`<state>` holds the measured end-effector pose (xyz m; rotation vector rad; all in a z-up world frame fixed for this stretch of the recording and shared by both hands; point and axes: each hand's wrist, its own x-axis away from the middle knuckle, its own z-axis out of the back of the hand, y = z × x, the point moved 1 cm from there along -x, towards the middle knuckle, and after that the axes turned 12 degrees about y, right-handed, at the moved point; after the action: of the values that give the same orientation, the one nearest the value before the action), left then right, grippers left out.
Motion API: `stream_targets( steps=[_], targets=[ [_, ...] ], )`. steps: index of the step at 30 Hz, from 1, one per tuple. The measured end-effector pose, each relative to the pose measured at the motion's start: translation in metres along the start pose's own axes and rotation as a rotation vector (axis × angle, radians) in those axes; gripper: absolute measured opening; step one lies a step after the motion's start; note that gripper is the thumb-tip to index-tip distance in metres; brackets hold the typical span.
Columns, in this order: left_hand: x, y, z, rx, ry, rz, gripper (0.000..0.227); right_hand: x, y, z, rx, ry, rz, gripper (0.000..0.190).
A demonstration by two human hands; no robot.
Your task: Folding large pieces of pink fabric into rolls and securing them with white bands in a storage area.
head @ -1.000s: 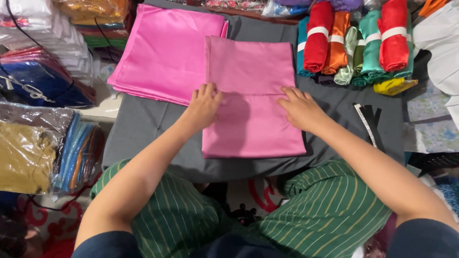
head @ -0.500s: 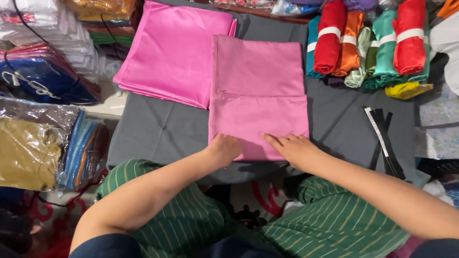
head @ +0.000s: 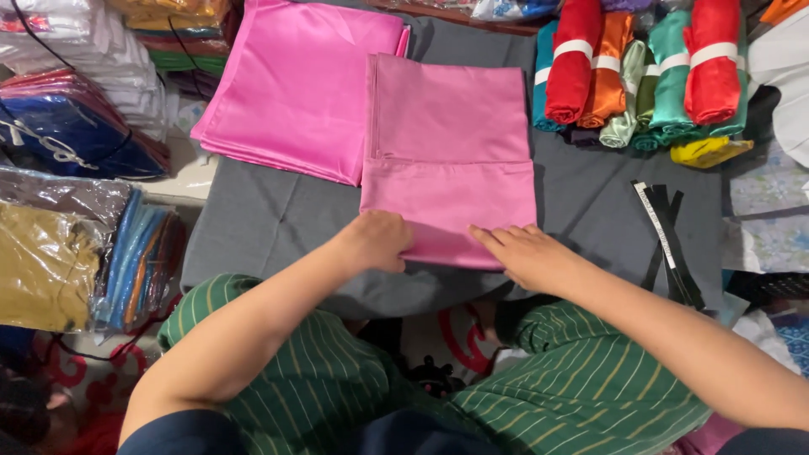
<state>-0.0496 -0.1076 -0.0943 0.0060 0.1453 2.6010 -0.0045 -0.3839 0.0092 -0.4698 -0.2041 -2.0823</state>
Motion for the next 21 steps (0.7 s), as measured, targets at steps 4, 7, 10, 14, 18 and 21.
stream_targets(
  steps=[4, 7, 10, 14, 18, 21],
  targets=[
    [-0.009, -0.006, 0.067, 0.225, 0.001, 0.093, 0.021, -0.002, -0.005, -0.011, 0.092, 0.103, -0.018, 0.098],
    [-0.003, -0.009, 0.100, 0.258, 0.027, 0.124, 0.022, 0.007, -0.002, 0.010, 0.048, 0.219, -0.052, 0.074],
    [0.003, -0.018, 0.100, 0.267, 0.069, 0.100, 0.021, 0.013, 0.007, 0.016, -0.021, 0.280, -0.083, 0.068],
    [0.008, -0.022, 0.126, 0.463, -0.022, 0.235, 0.021, 0.030, 0.021, 0.031, -0.112, 0.215, -0.091, 0.085],
    [0.012, -0.017, 0.149, 0.422, -0.114, 0.267, 0.040, 0.049, 0.026, 0.052, -0.254, 0.241, -0.097, 0.055],
    [0.017, -0.020, 0.143, 0.520, -0.180, 0.220, 0.029, 0.053, 0.029, 0.074, -0.412, 0.110, -0.138, 0.040]
  ],
)
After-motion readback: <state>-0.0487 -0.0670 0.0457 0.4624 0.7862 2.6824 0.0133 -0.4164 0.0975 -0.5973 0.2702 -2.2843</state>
